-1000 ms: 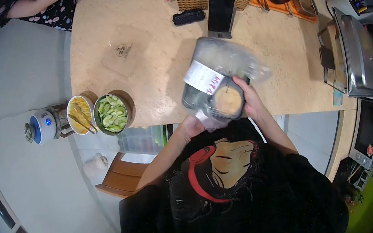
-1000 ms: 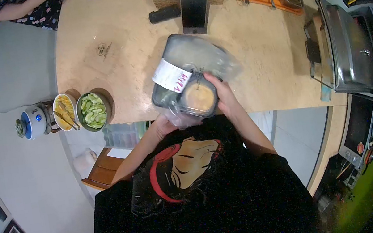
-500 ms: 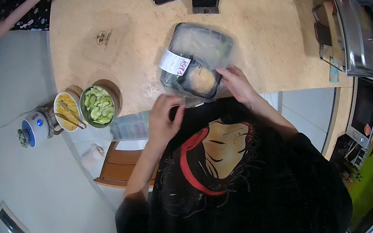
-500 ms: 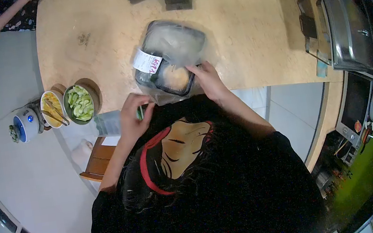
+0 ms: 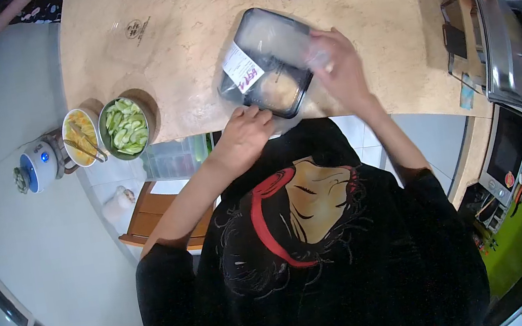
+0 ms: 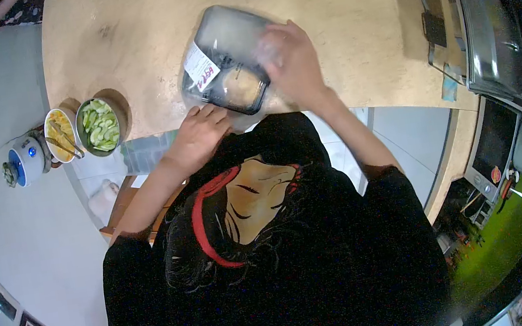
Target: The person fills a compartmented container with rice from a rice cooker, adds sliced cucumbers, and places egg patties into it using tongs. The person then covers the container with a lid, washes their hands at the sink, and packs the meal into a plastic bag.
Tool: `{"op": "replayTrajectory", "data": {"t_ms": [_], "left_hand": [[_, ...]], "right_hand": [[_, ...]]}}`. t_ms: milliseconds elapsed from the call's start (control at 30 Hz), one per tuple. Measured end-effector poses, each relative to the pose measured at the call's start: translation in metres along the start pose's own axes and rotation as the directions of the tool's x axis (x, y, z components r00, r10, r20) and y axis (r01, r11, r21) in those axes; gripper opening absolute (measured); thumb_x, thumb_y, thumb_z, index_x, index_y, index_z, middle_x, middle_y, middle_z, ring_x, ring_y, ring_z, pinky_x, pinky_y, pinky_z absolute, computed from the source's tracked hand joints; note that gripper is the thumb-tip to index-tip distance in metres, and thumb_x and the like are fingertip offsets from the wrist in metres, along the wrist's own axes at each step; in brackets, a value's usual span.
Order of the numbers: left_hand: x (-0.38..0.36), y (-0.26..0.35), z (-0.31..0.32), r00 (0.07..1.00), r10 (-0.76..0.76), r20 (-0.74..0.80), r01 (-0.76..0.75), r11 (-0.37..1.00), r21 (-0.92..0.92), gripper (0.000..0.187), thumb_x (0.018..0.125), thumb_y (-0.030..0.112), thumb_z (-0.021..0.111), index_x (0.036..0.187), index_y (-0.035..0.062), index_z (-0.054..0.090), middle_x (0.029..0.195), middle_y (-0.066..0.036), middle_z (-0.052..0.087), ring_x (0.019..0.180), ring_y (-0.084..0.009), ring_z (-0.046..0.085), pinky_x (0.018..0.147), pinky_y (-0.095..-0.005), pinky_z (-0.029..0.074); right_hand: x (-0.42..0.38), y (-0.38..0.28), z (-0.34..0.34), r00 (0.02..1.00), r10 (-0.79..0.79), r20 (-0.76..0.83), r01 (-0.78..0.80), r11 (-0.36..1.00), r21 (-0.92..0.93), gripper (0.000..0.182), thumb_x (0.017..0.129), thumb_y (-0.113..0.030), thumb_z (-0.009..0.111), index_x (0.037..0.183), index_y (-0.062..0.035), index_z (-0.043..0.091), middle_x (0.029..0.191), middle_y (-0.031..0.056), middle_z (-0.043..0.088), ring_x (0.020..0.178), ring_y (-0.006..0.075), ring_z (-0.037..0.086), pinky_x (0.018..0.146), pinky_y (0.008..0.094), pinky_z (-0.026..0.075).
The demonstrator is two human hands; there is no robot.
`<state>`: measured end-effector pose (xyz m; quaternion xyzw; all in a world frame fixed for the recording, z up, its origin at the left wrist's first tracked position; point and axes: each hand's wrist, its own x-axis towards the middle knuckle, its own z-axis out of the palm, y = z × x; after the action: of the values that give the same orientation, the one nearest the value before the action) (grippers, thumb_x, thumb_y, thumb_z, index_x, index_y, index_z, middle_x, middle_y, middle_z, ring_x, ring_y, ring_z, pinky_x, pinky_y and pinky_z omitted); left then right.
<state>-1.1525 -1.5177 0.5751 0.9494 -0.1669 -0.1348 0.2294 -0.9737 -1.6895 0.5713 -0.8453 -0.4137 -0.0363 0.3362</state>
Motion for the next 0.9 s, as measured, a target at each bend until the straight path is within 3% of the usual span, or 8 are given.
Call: {"op": "replayTrajectory", "data": {"t_ms": [33, 100, 200, 367, 600, 667, 700, 900], "left_hand": [[-0.003, 0.003, -0.012, 1.0, -0.002, 0.006, 0.002, 1.0, 0.003, 0.013, 0.085, 0.014, 0.055, 0.093, 0.0038, 0.058, 0.103, -0.011, 0.056, 0.1, -0.0271, 0.053, 0.091, -0.0393, 0.041], [-0.006, 0.009, -0.045, 0.957, -0.04, -0.288, -0.073, 0.926, -0.371, 0.01, 0.089, 0.012, 0.051, 0.091, 0.0025, 0.055, 0.097, -0.011, 0.057, 0.096, -0.0257, 0.055, 0.091, -0.0393, 0.04], [-0.023, 0.005, -0.068, 0.914, -0.343, -0.217, 0.075, 0.667, -0.741, 0.014, 0.093, 0.014, 0.048, 0.088, 0.0019, 0.051, 0.09, -0.01, 0.056, 0.088, -0.0233, 0.055, 0.09, -0.0366, 0.04], [-0.028, 0.012, -0.096, 0.925, -0.159, -0.345, -0.052, 0.847, -0.53, 0.021, 0.077, 0.007, 0.07, 0.081, 0.003, 0.05, 0.079, -0.011, 0.053, 0.072, -0.029, 0.053, 0.065, -0.0349, 0.044], [-0.039, 0.03, -0.146, 0.845, 0.004, -0.535, -0.208, 0.924, -0.321, 0.014, 0.076, 0.006, 0.068, 0.084, 0.0021, 0.057, 0.081, -0.01, 0.054, 0.078, -0.0258, 0.054, 0.07, -0.0313, 0.043], [-0.034, 0.021, -0.13, 0.862, -0.112, -0.494, -0.157, 0.868, -0.471, 0.01, 0.08, 0.006, 0.063, 0.084, 0.0025, 0.054, 0.081, -0.011, 0.053, 0.079, -0.0304, 0.052, 0.07, -0.0366, 0.044], [-0.033, 0.017, -0.128, 0.863, -0.082, -0.499, -0.158, 0.894, -0.42, 0.009, 0.081, 0.006, 0.061, 0.085, 0.0026, 0.054, 0.083, -0.01, 0.053, 0.08, -0.0306, 0.052, 0.07, -0.037, 0.044], [-0.021, 0.008, -0.098, 0.826, -0.135, -0.548, -0.01, 0.967, -0.253, 0.01, 0.078, 0.007, 0.065, 0.085, 0.0045, 0.059, 0.091, -0.008, 0.057, 0.089, -0.0262, 0.054, 0.076, -0.0335, 0.043]], "right_hand": [[0.001, 0.008, -0.005, 0.963, 0.234, 0.131, -0.267, 0.879, 0.394, 0.02, 0.077, -0.017, 0.07, 0.092, -0.0044, 0.065, 0.089, 0.0082, 0.067, 0.092, 0.0189, 0.062, 0.085, 0.0313, 0.045], [0.021, 0.005, -0.032, 0.943, 0.254, 0.214, -0.325, 0.838, 0.438, 0.02, 0.077, -0.017, 0.07, 0.091, -0.0039, 0.065, 0.088, 0.0066, 0.067, 0.088, 0.0156, 0.062, 0.083, 0.0291, 0.045], [0.045, 0.003, -0.052, 0.936, 0.206, 0.286, -0.333, 0.782, 0.527, 0.02, 0.079, -0.018, 0.071, 0.091, -0.0021, 0.065, 0.085, 0.0029, 0.067, 0.083, 0.0102, 0.059, 0.08, 0.027, 0.045], [0.07, -0.022, -0.073, 0.909, 0.147, 0.389, -0.331, 0.823, 0.463, 0.016, 0.084, -0.013, 0.067, 0.096, -0.0033, 0.063, 0.086, -0.0006, 0.064, 0.08, 0.0074, 0.058, 0.078, 0.0233, 0.045], [0.097, -0.073, -0.083, 0.995, -0.019, 0.1, -0.043, 0.812, 0.583, 0.018, 0.088, -0.017, 0.064, 0.094, -0.0007, 0.063, 0.079, -0.001, 0.061, 0.069, 0.0052, 0.054, 0.062, 0.0195, 0.044], [0.102, -0.082, -0.072, 0.917, -0.028, 0.397, -0.137, 0.914, 0.381, 0.019, 0.087, -0.019, 0.061, 0.09, -0.0007, 0.063, 0.075, 0.0099, 0.063, 0.068, 0.016, 0.061, 0.062, 0.0311, 0.046], [0.103, -0.083, -0.062, 0.931, -0.153, 0.332, 0.025, 0.933, 0.359, 0.02, 0.086, -0.019, 0.06, 0.089, 0.0007, 0.061, 0.072, 0.0153, 0.06, 0.065, 0.0225, 0.06, 0.06, 0.0344, 0.044], [0.12, -0.109, -0.026, 0.854, -0.25, 0.457, 0.033, 0.901, 0.432, 0.018, 0.083, -0.014, 0.058, 0.09, 0.0018, 0.062, 0.079, 0.0209, 0.062, 0.073, 0.0338, 0.062, 0.068, 0.0395, 0.047]]}}
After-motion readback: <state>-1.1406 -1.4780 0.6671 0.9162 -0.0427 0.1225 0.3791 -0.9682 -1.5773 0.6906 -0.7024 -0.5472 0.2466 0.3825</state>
